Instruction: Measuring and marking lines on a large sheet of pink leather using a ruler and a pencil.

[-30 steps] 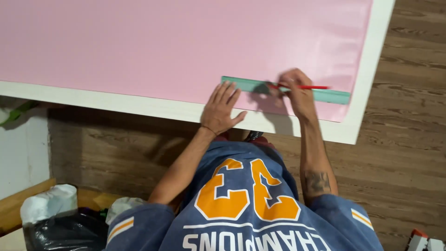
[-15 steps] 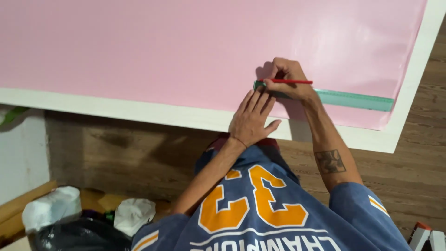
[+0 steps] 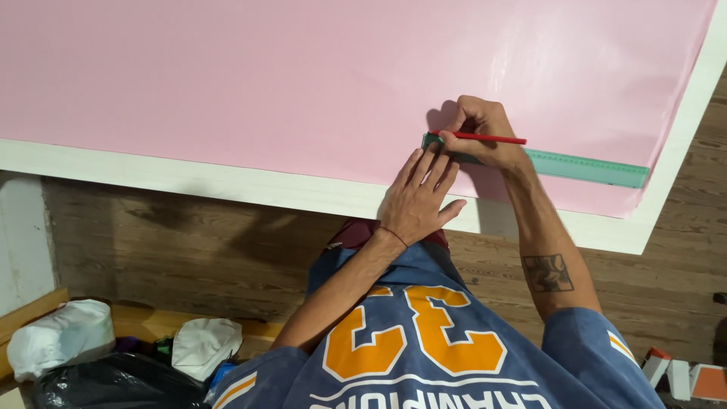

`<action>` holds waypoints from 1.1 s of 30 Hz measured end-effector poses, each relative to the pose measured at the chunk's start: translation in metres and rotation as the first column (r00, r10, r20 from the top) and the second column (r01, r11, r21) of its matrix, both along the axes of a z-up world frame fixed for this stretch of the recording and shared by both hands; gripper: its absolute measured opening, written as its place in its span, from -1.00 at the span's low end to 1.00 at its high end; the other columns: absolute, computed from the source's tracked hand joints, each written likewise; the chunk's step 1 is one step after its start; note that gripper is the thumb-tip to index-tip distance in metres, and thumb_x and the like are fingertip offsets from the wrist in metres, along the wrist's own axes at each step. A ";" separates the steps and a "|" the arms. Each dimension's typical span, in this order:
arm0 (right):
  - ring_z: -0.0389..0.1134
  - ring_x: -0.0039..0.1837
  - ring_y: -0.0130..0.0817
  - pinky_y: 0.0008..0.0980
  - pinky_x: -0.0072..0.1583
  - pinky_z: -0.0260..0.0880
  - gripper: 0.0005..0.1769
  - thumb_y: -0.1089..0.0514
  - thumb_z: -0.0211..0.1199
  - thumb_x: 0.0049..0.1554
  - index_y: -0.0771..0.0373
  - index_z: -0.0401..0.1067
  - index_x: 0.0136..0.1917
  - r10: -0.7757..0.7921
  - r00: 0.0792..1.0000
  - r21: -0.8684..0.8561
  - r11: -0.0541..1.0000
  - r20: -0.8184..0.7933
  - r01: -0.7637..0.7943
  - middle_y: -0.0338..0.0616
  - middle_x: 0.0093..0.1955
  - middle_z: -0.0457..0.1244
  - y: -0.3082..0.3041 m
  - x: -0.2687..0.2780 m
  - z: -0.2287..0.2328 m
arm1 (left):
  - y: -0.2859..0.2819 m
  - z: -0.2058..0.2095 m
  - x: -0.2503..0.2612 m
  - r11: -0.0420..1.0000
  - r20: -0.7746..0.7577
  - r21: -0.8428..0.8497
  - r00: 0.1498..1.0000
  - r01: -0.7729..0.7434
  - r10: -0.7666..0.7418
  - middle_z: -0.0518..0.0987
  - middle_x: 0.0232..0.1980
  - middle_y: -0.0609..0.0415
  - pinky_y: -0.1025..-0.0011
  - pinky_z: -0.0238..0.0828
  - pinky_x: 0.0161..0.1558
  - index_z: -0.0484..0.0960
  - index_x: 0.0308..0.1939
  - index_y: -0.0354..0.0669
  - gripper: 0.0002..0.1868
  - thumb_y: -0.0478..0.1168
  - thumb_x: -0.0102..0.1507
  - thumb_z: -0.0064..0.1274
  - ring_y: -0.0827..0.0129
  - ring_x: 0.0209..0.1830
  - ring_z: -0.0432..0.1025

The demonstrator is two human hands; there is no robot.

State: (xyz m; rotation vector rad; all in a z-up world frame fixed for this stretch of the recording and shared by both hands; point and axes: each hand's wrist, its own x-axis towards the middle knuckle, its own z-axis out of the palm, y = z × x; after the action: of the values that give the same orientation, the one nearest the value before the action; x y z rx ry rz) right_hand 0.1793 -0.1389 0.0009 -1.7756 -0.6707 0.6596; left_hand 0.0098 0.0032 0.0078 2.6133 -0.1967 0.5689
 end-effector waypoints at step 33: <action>0.18 -0.18 -0.13 -0.23 0.02 0.10 -0.53 -0.04 0.37 0.34 0.32 0.60 0.36 -0.098 0.424 -0.193 0.782 0.900 0.592 -0.09 -0.16 0.09 -0.132 -0.095 0.007 | 0.034 0.000 -0.001 0.990 0.037 -0.010 0.989 0.142 -0.141 0.50 0.41 -0.12 0.15 0.22 0.56 0.58 0.34 -0.18 -0.31 0.28 0.38 0.02 0.07 0.50 0.35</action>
State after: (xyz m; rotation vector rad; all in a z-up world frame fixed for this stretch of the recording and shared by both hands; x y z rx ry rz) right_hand 0.0845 -0.2712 0.0077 -2.6547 -0.7451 -0.5355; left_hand 0.0090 0.0375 0.0078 2.5527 -0.3855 0.5654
